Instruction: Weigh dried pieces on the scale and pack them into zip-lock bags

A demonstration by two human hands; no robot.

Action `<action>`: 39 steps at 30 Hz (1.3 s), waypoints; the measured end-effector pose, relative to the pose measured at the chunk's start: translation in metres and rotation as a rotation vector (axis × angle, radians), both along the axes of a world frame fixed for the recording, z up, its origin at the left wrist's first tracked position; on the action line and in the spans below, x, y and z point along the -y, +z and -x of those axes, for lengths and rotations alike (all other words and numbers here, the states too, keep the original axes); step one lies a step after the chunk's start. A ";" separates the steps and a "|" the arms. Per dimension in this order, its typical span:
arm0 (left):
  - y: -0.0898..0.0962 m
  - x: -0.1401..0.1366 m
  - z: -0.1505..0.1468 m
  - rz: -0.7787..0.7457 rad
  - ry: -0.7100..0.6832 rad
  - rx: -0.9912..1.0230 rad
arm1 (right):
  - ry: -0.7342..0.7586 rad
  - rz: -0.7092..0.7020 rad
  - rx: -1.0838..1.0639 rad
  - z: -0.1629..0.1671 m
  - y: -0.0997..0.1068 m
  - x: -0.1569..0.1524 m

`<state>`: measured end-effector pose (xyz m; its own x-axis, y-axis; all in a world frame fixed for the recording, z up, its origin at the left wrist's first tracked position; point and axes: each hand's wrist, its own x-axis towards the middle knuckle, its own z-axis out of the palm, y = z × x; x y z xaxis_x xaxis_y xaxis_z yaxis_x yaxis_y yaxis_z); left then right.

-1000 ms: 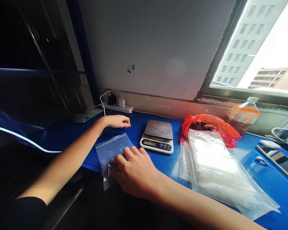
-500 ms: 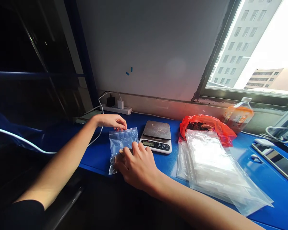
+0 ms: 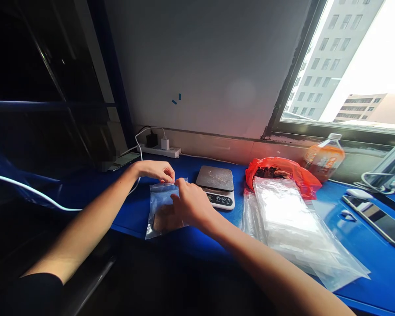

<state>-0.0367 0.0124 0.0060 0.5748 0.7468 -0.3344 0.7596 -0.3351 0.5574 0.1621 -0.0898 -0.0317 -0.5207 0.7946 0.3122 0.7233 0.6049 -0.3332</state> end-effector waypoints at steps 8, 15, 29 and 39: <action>0.015 0.026 -0.022 0.132 -0.178 0.206 | 0.004 -0.303 -0.013 -0.010 -0.010 -0.016; 0.007 0.025 -0.027 0.202 -0.186 0.202 | 0.013 -0.352 0.131 -0.013 -0.008 -0.011; 0.002 0.020 -0.024 0.246 -0.217 0.219 | 0.035 -0.406 0.109 -0.012 -0.010 -0.009; -0.001 0.029 -0.039 0.076 -0.224 0.237 | 0.076 -0.460 0.164 -0.011 -0.015 -0.005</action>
